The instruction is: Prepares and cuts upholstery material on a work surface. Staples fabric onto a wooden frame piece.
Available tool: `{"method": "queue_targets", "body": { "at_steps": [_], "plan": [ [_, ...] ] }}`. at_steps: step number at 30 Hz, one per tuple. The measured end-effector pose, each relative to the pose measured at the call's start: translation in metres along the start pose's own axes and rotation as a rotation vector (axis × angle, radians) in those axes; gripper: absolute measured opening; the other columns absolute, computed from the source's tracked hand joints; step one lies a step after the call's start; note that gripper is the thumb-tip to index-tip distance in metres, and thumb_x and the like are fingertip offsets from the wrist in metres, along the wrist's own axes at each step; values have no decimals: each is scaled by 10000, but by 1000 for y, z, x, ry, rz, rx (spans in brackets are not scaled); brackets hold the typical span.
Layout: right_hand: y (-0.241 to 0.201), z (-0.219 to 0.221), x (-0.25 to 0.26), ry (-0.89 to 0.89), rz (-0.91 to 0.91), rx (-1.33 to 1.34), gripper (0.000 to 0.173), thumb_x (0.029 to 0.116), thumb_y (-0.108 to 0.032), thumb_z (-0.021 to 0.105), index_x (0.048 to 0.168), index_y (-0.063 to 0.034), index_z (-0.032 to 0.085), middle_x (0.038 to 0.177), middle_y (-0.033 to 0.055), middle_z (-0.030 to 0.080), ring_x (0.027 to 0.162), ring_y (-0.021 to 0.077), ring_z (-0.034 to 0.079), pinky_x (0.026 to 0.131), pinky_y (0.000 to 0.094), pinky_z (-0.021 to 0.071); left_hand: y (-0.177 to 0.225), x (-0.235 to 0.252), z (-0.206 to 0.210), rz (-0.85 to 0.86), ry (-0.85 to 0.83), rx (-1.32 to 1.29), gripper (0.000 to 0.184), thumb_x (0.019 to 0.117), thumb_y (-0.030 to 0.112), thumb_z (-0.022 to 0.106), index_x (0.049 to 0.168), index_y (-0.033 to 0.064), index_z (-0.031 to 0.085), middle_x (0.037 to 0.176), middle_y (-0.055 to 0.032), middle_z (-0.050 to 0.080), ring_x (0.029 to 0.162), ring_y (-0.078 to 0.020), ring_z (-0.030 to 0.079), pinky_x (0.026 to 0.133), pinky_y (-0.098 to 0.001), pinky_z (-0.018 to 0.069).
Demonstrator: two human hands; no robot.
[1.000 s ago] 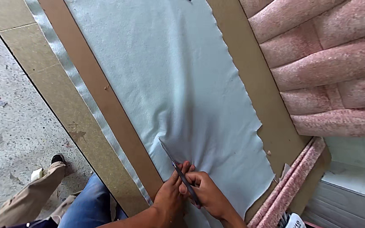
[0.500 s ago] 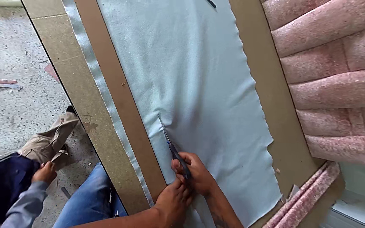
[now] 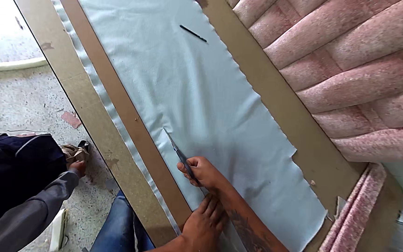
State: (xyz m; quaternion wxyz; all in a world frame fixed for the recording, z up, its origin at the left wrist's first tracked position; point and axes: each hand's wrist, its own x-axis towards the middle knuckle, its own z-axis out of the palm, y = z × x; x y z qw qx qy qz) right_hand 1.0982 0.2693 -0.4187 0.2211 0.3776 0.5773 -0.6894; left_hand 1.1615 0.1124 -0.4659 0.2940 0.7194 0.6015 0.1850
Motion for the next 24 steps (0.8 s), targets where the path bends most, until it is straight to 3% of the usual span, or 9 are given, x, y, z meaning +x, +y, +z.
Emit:
{"method": "queue_targets", "body": {
  "at_steps": [4, 6, 8, 10, 12, 14, 18, 21, 24],
  "plan": [
    [-17, -3, -7, -37, 45, -22, 477, 944, -539, 693, 817, -91, 587, 630, 0, 553, 476, 89, 506, 461, 244, 448, -38, -15, -57, 7, 10, -74, 759, 927, 533, 664, 1536, 130, 455, 1548, -156, 493, 1471, -353, 410, 1226, -572, 282],
    [-31, -8, -13, -54, 80, -19, 449, 969, -510, 666, 821, -91, 602, 626, -5, 547, 484, 86, 499, 470, 248, 437, -75, -21, -95, 11, -50, -18, 696, 988, 551, 568, 1504, 93, 477, 1487, -158, 548, 1427, -350, 462, 1224, -581, 271],
    [-44, -11, -17, -64, 133, -50, 397, 1015, -458, 612, 873, -87, 606, 651, 4, 571, 480, 86, 508, 456, 236, 437, -114, -25, -121, -15, -7, 40, 672, 991, 569, 549, 1419, 51, 543, 1504, -165, 529, 1482, -357, 390, 1243, -630, 179],
    [-49, -10, -17, -68, 172, -77, 416, 992, -501, 632, 900, -96, 610, 685, 7, 595, 488, 92, 528, 455, 239, 452, -147, -22, -139, -124, 13, 70, 866, 981, 642, 505, 1588, 45, 349, 1698, -161, 237, 1592, -352, 115, 1259, -645, 57],
    [-45, -8, -14, -38, 158, -81, 471, 931, -560, 687, 849, -102, 614, 668, 11, 588, 483, 102, 530, 453, 254, 453, -168, -16, -144, -189, 17, 143, 983, 968, 727, 405, 1654, 71, 150, 1729, -175, 49, 1601, -355, -4, 1283, -598, 45],
    [-43, -4, -4, -14, 119, -66, 503, 886, -584, 729, 796, -107, 597, 639, 18, 577, 483, 115, 541, 464, 271, 470, -171, -14, -146, -203, 8, 150, 1092, 908, 774, 459, 1657, 62, 104, 1722, -207, 17, 1596, -383, -7, 1271, -608, 50],
    [-51, 3, 20, -2, 70, -37, 540, 850, -628, 743, 776, -114, 592, 627, 13, 560, 486, 121, 536, 475, 287, 477, -172, -15, -143, -180, 99, 79, 1096, 850, 728, 604, 1635, 56, 237, 1715, -208, 103, 1595, -372, 76, 1273, -575, 95],
    [-55, 3, 24, 39, 60, -31, 540, 831, -630, 762, 761, -121, 594, 604, 6, 547, 473, 116, 522, 460, 285, 460, -177, -13, -143, -172, 110, 60, 1033, 884, 664, 601, 1629, 44, 247, 1716, -205, 105, 1598, -355, 73, 1279, -555, 102],
    [-61, 8, 32, 47, 53, -35, 550, 824, -636, 769, 731, -125, 588, 592, 10, 557, 459, 124, 541, 446, 292, 482, -179, -12, -141, -172, 184, 64, 952, 907, 600, 604, 1607, 28, 307, 1703, -203, 173, 1591, -349, 138, 1281, -522, 143]
  ]
}}
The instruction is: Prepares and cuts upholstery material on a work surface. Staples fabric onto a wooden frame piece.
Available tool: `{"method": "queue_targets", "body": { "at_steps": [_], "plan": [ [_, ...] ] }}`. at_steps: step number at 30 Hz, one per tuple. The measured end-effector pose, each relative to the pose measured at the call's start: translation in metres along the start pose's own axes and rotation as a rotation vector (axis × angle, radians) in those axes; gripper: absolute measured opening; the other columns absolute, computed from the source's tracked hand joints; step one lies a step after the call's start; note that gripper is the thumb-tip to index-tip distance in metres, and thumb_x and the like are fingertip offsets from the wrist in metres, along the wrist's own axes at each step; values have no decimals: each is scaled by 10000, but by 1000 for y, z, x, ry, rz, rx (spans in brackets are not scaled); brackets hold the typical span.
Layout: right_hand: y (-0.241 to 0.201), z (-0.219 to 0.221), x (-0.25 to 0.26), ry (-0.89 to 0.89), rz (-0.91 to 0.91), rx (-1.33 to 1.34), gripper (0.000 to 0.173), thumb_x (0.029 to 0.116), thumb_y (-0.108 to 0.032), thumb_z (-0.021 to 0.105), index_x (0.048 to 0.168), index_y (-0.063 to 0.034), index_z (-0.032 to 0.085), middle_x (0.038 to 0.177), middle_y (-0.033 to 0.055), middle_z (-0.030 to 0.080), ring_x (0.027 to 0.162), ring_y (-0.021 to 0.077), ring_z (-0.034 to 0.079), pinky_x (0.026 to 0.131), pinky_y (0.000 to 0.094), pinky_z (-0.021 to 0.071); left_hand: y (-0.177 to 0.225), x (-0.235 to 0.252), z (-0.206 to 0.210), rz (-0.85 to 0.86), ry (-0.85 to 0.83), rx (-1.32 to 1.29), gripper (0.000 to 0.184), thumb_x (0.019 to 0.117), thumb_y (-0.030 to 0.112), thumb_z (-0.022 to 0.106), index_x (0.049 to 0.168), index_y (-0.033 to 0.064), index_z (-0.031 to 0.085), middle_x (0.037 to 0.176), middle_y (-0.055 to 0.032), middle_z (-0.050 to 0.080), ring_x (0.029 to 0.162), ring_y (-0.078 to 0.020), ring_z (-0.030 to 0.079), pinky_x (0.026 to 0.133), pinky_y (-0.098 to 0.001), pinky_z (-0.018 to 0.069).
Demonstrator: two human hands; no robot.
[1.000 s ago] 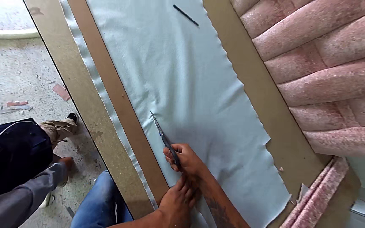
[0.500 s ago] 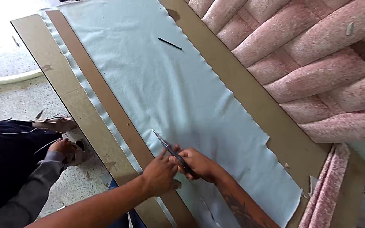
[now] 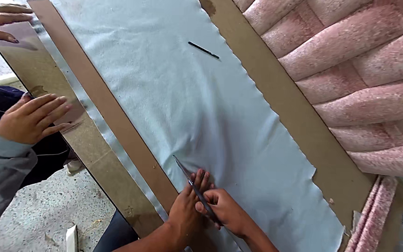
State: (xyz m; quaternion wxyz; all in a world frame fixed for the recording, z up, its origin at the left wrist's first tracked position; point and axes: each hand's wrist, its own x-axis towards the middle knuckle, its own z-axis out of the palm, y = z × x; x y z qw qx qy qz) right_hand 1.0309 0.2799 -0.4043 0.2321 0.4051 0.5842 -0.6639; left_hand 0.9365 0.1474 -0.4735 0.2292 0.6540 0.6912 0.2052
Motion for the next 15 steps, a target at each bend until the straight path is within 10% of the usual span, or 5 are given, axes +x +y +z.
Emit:
{"method": "queue_targets", "body": {
  "at_steps": [15],
  "plan": [
    [2, -9, -7, -81, -50, 66, 517, 818, -621, 788, 853, -125, 644, 678, 1, 583, 549, 110, 554, 508, 283, 484, -5, 0, -3, 45, -33, 58, 795, 985, 398, 536, 1616, 5, 253, 1702, -235, 137, 1588, -375, 129, 1262, -556, 172]
  ]
}}
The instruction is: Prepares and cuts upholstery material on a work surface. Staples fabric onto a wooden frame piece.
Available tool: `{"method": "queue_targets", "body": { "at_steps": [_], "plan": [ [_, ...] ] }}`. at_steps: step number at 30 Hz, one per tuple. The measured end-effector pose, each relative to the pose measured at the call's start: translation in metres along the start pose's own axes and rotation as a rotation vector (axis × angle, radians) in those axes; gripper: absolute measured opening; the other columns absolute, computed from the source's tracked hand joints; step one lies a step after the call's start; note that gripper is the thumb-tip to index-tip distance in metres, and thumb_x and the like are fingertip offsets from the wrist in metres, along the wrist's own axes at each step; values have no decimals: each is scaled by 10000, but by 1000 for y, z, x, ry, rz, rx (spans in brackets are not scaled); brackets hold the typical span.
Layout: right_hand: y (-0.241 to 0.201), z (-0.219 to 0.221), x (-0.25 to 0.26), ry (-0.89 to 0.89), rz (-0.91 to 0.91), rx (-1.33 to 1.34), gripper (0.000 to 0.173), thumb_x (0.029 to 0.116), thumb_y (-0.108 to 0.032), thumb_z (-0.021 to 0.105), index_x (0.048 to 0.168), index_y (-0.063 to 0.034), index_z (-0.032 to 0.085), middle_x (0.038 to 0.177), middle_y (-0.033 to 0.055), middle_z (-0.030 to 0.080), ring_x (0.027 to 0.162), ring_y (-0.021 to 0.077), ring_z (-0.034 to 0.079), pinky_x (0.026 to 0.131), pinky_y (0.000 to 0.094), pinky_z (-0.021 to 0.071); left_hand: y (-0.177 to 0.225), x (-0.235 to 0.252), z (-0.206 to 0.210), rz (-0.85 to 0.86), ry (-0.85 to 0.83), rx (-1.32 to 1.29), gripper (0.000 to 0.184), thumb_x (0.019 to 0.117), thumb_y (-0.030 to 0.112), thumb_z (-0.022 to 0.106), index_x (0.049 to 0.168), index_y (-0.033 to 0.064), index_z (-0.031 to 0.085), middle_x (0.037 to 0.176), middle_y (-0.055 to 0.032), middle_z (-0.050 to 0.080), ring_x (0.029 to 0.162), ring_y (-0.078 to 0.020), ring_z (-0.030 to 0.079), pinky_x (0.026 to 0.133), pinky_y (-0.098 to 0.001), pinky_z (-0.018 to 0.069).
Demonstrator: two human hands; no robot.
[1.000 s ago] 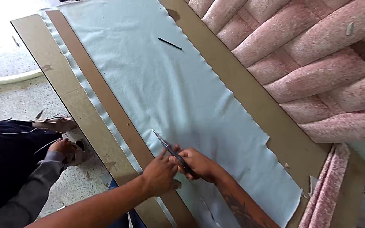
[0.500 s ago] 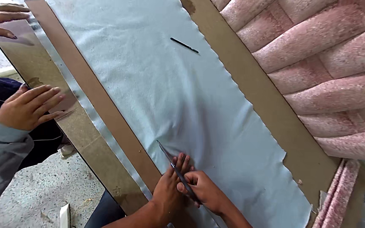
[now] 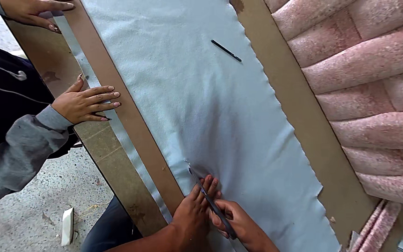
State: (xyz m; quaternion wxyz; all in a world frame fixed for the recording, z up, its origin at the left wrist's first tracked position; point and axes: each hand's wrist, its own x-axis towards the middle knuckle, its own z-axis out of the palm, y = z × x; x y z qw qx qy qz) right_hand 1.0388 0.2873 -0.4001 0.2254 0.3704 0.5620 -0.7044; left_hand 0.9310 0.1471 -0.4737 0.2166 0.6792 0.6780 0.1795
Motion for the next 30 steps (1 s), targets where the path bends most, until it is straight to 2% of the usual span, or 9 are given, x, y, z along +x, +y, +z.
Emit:
{"method": "queue_targets", "body": {
  "at_steps": [4, 9, 11, 13, 14, 18, 24, 27, 30],
  "plan": [
    [-21, 7, 15, 16, 46, -33, 508, 843, -616, 754, 825, -120, 643, 660, 11, 583, 514, 117, 548, 475, 282, 477, 3, -2, -7, -41, -102, -66, 971, 922, 500, 615, 1627, -14, 189, 1719, -211, 31, 1605, -326, 3, 1285, -523, 44],
    [-31, 12, 25, 44, 32, -45, 482, 880, -561, 745, 777, -111, 606, 624, 15, 547, 491, 124, 526, 467, 283, 460, 6, -3, -11, -24, -134, -43, 903, 909, 526, 594, 1576, -26, 337, 1714, -207, 122, 1606, -320, -10, 1283, -539, -35],
    [-31, 16, 29, 65, 21, -45, 489, 880, -561, 748, 749, -117, 591, 613, 11, 542, 477, 122, 519, 458, 283, 456, 11, -4, -21, -44, -282, -58, 778, 963, 533, 518, 1517, -8, 445, 1681, -200, 258, 1597, -322, 103, 1279, -531, -3],
    [-34, 15, 35, 55, -2, -49, 502, 870, -582, 748, 747, -120, 593, 612, 12, 552, 471, 118, 526, 456, 278, 466, 12, -2, -29, -59, -410, -88, 674, 1002, 526, 465, 1418, 2, 541, 1527, -196, 502, 1494, -339, 366, 1261, -533, 133],
    [-36, 15, 39, 42, -16, -44, 504, 869, -590, 741, 764, -119, 597, 620, 12, 553, 480, 117, 527, 463, 280, 467, 11, -3, -31, -61, -452, -97, 659, 1015, 526, 449, 1410, 6, 540, 1462, -198, 557, 1431, -341, 449, 1245, -534, 188],
    [-48, 18, 59, 14, -49, -50, 535, 889, -623, 702, 796, -111, 577, 646, 6, 529, 524, 114, 511, 501, 288, 450, 12, -2, -30, -46, -452, -85, 743, 987, 544, 488, 1525, 34, 429, 1520, -200, 500, 1429, -351, 438, 1199, -546, 267],
    [-57, 22, 81, 41, -99, -9, 536, 867, -611, 742, 781, -105, 586, 638, 10, 536, 515, 111, 511, 493, 283, 447, 5, -3, -17, -6, -324, -75, 724, 965, 513, 558, 1505, 39, 464, 1537, -184, 500, 1427, -345, 458, 1180, -528, 321],
    [-75, 24, 96, -17, -80, 40, 527, 871, -609, 738, 838, -107, 580, 667, 5, 535, 515, 104, 507, 484, 267, 454, 2, -3, -8, 15, -252, -46, 773, 946, 510, 587, 1548, 56, 415, 1597, -173, 437, 1498, -337, 380, 1219, -543, 271],
    [-88, 26, 107, 30, -75, -14, 533, 863, -599, 756, 786, -104, 573, 627, 13, 527, 492, 112, 498, 469, 274, 435, -1, -3, -8, 31, -191, -43, 760, 931, 463, 626, 1542, 56, 431, 1592, -172, 446, 1499, -345, 379, 1233, -564, 235]
  ]
}}
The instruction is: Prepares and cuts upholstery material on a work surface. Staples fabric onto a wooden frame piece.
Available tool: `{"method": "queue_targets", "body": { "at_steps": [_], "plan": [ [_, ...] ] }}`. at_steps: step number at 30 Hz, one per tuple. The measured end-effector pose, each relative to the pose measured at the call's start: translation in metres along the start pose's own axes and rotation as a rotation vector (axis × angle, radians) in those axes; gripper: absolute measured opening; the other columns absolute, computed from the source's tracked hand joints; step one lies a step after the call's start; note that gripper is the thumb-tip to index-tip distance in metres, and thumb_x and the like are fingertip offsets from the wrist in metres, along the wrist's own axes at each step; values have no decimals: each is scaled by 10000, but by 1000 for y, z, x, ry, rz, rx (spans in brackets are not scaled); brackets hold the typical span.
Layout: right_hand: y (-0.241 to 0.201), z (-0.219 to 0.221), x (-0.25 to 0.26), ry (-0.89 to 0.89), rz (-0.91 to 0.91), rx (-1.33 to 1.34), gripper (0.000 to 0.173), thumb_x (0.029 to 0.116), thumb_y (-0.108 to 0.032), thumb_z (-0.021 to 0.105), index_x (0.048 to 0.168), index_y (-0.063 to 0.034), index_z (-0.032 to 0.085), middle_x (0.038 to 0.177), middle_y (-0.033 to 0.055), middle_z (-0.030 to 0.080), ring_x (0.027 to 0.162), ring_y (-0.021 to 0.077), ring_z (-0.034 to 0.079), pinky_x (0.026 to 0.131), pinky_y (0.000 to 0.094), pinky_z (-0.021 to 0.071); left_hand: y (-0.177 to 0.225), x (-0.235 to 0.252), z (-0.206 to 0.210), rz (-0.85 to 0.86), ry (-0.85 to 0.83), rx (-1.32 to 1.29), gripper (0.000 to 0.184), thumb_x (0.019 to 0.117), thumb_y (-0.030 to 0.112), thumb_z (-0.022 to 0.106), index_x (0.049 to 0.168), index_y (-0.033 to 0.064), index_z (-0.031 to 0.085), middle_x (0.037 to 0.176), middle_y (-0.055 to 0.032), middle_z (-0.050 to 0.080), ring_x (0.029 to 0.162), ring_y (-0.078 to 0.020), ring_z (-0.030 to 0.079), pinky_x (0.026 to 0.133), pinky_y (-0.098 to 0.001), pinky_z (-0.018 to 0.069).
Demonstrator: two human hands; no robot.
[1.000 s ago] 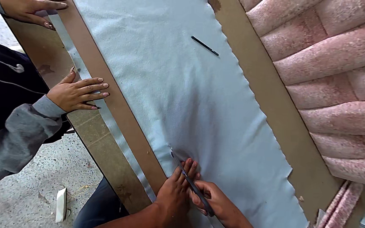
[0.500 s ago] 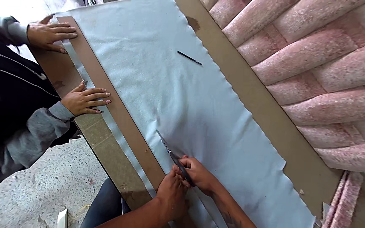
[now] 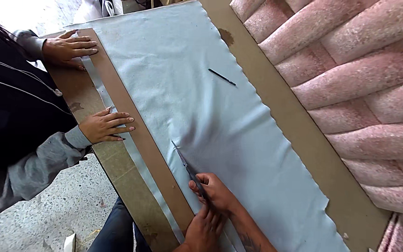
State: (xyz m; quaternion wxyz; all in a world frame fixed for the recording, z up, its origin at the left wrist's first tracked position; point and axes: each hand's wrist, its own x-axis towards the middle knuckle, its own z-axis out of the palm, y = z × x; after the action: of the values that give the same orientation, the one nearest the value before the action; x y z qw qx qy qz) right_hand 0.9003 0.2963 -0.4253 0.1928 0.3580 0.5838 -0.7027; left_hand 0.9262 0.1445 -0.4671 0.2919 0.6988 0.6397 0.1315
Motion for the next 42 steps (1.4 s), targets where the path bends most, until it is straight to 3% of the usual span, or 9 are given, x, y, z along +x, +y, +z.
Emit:
{"method": "queue_targets", "body": {
  "at_steps": [11, 12, 14, 18, 23, 27, 29, 35, 42],
  "plan": [
    [-36, 8, 31, 19, 44, 28, 537, 840, -591, 785, 767, -107, 565, 610, 19, 532, 466, 115, 506, 442, 270, 445, -16, -6, -26, 62, 154, -149, 690, 908, 400, 679, 1451, 0, 536, 1500, -221, 537, 1449, -370, 449, 1238, -541, 252],
    [-39, 10, 33, 17, 47, 42, 529, 843, -583, 788, 771, -108, 566, 613, 17, 537, 469, 112, 511, 444, 268, 449, -23, -16, -79, 11, 83, -294, 587, 924, 293, 675, 1402, -36, 580, 1461, -235, 571, 1430, -362, 478, 1241, -495, 253],
    [-46, 12, 39, -13, 44, 80, 508, 852, -580, 778, 810, -112, 585, 646, 4, 553, 494, 96, 521, 454, 253, 451, -49, -14, -283, -282, -652, -580, 489, 1060, 29, 470, 1534, -60, 392, 1635, -169, 375, 1548, -234, 297, 1248, -307, 182],
    [-66, 14, 57, -42, 57, 45, 523, 858, -604, 758, 829, -113, 582, 665, -4, 545, 513, 91, 512, 464, 252, 438, -76, -37, -388, -517, -499, -1025, 385, 1024, -122, 363, 1379, -205, 488, 1467, -325, 517, 1429, -351, 472, 1183, -300, 317],
    [-72, 19, 60, -7, 104, 93, 462, 879, -514, 780, 795, -110, 574, 636, -7, 542, 478, 71, 483, 435, 226, 397, -69, -41, -359, -325, -544, -809, 425, 1016, -99, 416, 1434, -163, 461, 1532, -281, 472, 1480, -335, 410, 1217, -339, 273],
    [-84, 18, 52, -63, 108, 81, 469, 925, -523, 723, 820, -86, 589, 657, 16, 562, 486, 100, 507, 450, 251, 442, -78, -18, -109, 119, 175, -292, 507, 1007, 422, 587, 1365, 64, 606, 1365, -178, 639, 1312, -363, 578, 1136, -544, 419],
    [-93, 17, 48, -84, 108, 24, 504, 934, -563, 691, 805, -85, 599, 647, 22, 573, 482, 110, 523, 457, 268, 462, -109, -12, -105, 101, 83, -106, 621, 1017, 558, 512, 1419, 87, 561, 1387, -149, 628, 1308, -343, 577, 1105, -554, 436],
    [-107, 13, 46, -77, 116, -59, 391, 989, -456, 648, 839, -96, 625, 671, 23, 609, 485, 100, 534, 440, 243, 433, -152, -16, -127, -167, 118, 55, 868, 909, 746, 493, 1449, 67, 549, 1667, -148, 319, 1596, -374, 28, 1212, -705, -88],
    [-121, 20, 88, -31, 38, -41, 491, 911, -565, 705, 822, -94, 601, 664, 7, 570, 539, 101, 538, 510, 271, 461, -145, -9, -126, -189, -93, 29, 898, 916, 728, 508, 1567, 118, 406, 1612, -159, 407, 1541, -418, 238, 1184, -755, -31]
  ]
}}
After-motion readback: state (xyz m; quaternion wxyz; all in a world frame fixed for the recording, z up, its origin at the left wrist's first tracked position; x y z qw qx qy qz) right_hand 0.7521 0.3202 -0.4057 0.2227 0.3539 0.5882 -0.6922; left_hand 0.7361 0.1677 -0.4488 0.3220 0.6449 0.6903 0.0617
